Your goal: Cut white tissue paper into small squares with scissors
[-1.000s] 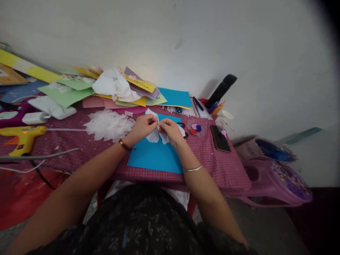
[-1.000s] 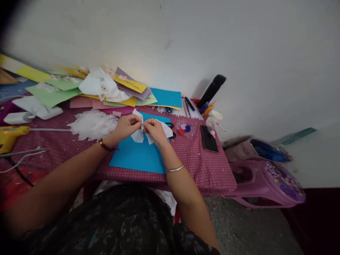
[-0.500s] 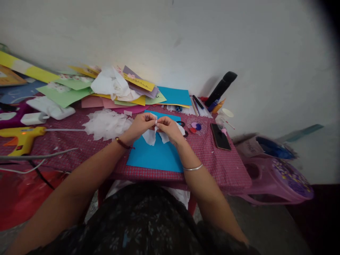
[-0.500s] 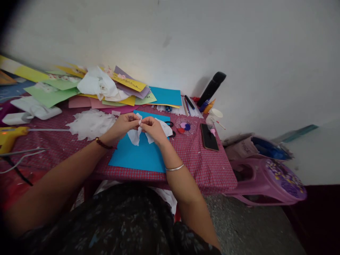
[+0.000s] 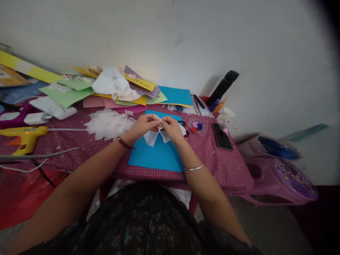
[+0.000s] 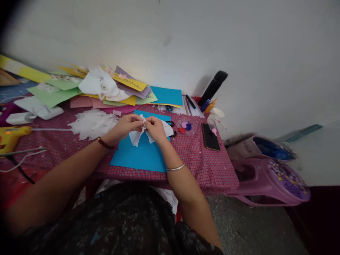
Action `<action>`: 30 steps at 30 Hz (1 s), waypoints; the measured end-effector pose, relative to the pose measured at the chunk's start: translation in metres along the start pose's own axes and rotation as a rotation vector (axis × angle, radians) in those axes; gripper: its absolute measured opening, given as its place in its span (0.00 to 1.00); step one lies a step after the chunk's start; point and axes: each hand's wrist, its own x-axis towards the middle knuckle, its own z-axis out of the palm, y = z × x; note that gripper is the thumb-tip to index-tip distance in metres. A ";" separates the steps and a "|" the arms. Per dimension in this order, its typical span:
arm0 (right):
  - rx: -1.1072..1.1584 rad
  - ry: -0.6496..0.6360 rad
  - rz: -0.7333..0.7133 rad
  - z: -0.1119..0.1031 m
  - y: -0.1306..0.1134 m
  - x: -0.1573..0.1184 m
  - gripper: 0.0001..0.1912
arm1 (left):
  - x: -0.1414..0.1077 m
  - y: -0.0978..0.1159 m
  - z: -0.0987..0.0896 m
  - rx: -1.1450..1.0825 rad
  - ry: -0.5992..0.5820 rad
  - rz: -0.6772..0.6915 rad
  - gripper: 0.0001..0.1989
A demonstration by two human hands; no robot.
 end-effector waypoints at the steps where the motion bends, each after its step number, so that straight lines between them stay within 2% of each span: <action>1: 0.000 0.002 0.001 0.000 0.000 0.000 0.08 | 0.000 -0.001 0.000 0.020 -0.006 0.009 0.08; 9: 0.012 0.013 -0.004 -0.001 0.001 0.001 0.09 | -0.001 -0.005 0.000 0.093 0.019 0.055 0.06; 17: 0.018 -0.013 -0.016 -0.003 0.003 0.003 0.10 | -0.001 0.002 0.000 -0.096 0.021 -0.129 0.07; 30: -0.106 -0.058 -0.090 -0.003 0.003 0.003 0.10 | -0.004 0.008 -0.002 -0.046 -0.013 -0.131 0.08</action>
